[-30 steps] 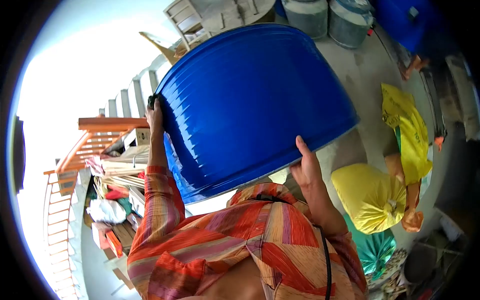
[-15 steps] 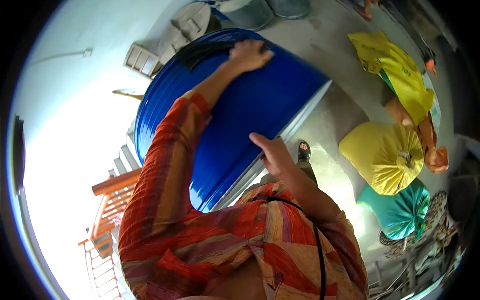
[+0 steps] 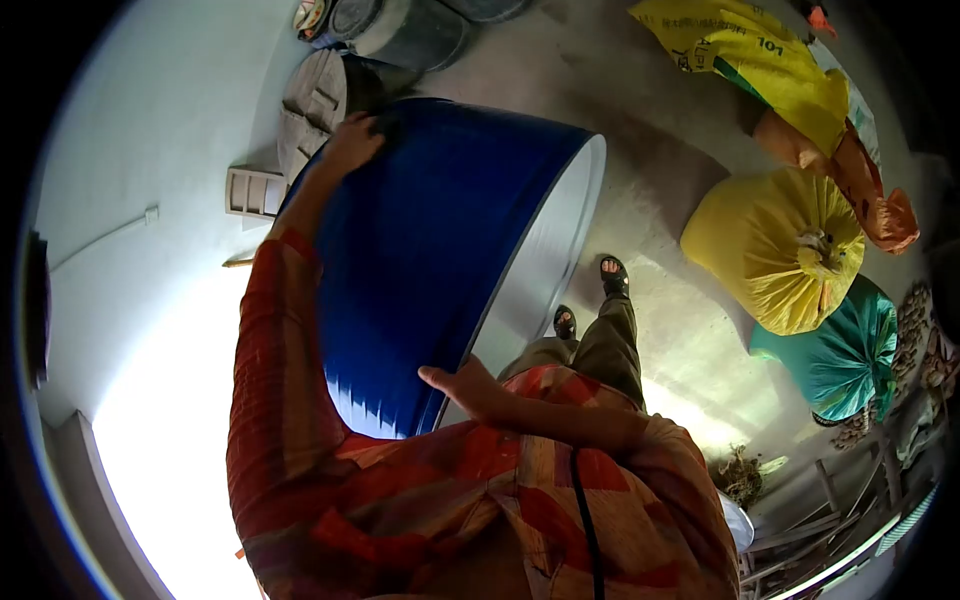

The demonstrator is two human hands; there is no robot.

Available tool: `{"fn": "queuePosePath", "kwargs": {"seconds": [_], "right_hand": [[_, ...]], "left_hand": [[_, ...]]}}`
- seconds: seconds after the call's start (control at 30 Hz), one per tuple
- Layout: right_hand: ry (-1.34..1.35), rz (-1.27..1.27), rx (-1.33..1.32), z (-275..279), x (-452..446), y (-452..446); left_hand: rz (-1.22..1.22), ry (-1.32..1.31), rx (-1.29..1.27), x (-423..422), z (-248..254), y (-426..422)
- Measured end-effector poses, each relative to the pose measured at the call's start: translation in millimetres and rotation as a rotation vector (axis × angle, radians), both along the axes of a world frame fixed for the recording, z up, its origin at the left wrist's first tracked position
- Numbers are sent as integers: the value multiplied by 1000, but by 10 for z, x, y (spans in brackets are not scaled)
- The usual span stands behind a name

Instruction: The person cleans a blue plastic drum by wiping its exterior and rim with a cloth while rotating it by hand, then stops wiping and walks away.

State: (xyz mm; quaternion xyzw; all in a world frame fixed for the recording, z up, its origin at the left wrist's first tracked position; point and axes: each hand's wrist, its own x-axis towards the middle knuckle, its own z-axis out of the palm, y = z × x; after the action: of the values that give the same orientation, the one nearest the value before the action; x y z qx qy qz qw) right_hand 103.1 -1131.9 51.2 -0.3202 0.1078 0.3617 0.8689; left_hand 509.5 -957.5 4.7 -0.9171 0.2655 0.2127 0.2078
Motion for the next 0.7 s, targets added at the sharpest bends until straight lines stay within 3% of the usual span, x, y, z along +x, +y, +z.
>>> {"fn": "queuePosePath", "kwargs": {"seconds": [0.03,0.07,0.13,0.23,0.27,0.33,0.37,0.4,0.47,0.53,0.6,0.67,0.7], "right_hand": [[3,69,-15,-28,-9,57],[11,63,-12,-37,-22,91],[-51,49,-6,-19,10,103],[10,19,53,-30,-9,157],[18,-39,71,-41,-28,179],[-1,-24,54,-84,-42,217],[-31,-9,35,-126,-43,240],[-32,-10,29,-204,-73,318],[-100,-114,67,-336,-181,492],[-82,-104,51,-303,-172,471],[-86,-102,39,-192,-91,327],[-9,96,-87,27,74,76],[-42,-21,-62,-13,70,127]], "left_hand": [[-112,-14,246,249,-73,204],[-119,-7,248,461,-251,308],[588,23,47,744,-582,335],[639,155,9,634,-1066,-423],[401,236,-63,392,-1105,-836],[231,419,-234,-168,-1164,-1637],[146,371,-304,-487,-1169,-2041],[99,549,-295,-617,-1383,-2324],[-109,430,-312,-983,-1627,-2758],[-170,419,-271,-1081,-1417,-2873],[-36,501,-271,-1072,-1068,-2845],[-41,431,-377,-1207,-937,-2562],[-151,463,-378,-1382,-440,-2439]]}}
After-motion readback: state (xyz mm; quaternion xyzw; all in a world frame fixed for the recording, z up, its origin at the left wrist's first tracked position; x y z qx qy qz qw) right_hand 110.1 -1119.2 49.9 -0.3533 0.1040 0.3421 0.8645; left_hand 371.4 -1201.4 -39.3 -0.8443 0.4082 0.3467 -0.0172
